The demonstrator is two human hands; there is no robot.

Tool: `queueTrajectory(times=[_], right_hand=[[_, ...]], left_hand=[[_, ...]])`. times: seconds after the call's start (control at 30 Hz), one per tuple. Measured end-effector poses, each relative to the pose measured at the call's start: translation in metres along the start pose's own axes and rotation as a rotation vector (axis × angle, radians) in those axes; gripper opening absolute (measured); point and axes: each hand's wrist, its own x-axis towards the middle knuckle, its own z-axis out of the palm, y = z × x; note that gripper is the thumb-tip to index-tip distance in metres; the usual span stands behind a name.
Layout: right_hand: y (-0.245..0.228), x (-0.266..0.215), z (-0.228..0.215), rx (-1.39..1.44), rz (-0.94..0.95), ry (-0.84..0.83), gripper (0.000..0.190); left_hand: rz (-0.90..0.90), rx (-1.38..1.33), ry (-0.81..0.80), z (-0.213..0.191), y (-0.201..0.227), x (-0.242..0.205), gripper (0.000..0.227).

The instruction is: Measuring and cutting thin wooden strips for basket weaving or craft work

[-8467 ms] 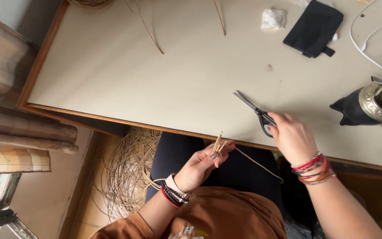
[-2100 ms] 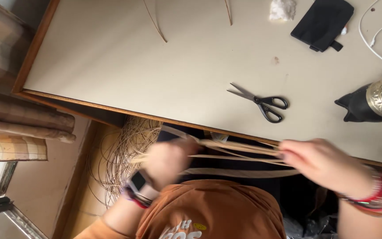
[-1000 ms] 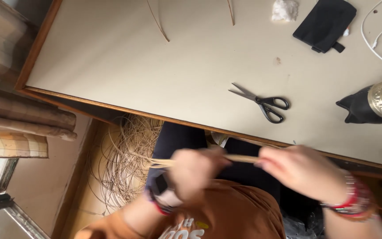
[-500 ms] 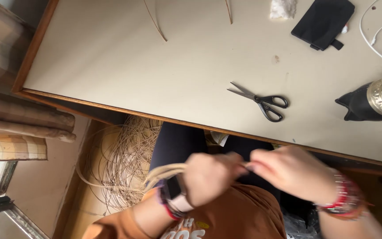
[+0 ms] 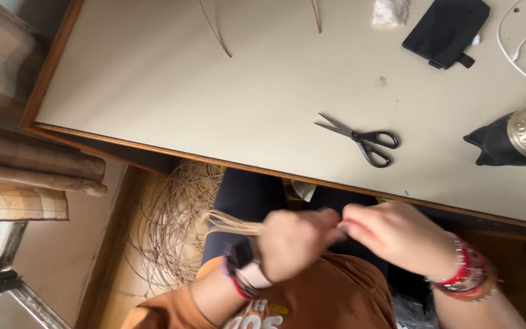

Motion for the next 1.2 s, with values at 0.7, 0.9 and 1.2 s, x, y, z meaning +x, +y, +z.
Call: queueTrajectory(times=[0.7, 0.9, 1.2], right_hand=[[0.062, -0.034, 0.018, 0.039, 0.182, -0.062, 0.016], [0.079, -0.051, 0.02, 0.026, 0.351, -0.17, 0.025], [0.021, -0.001, 0.031, -0.116, 0.073, -0.16, 0.029]], left_hand=[[-0.174, 0.048, -0.385, -0.036, -0.081, -0.022, 0.007], [-0.499, 0.363, -0.574, -0.026, -0.129, -0.05, 0.028], [-0.084, -0.309, -0.305, 0.033, 0.008, 0.017, 0.051]])
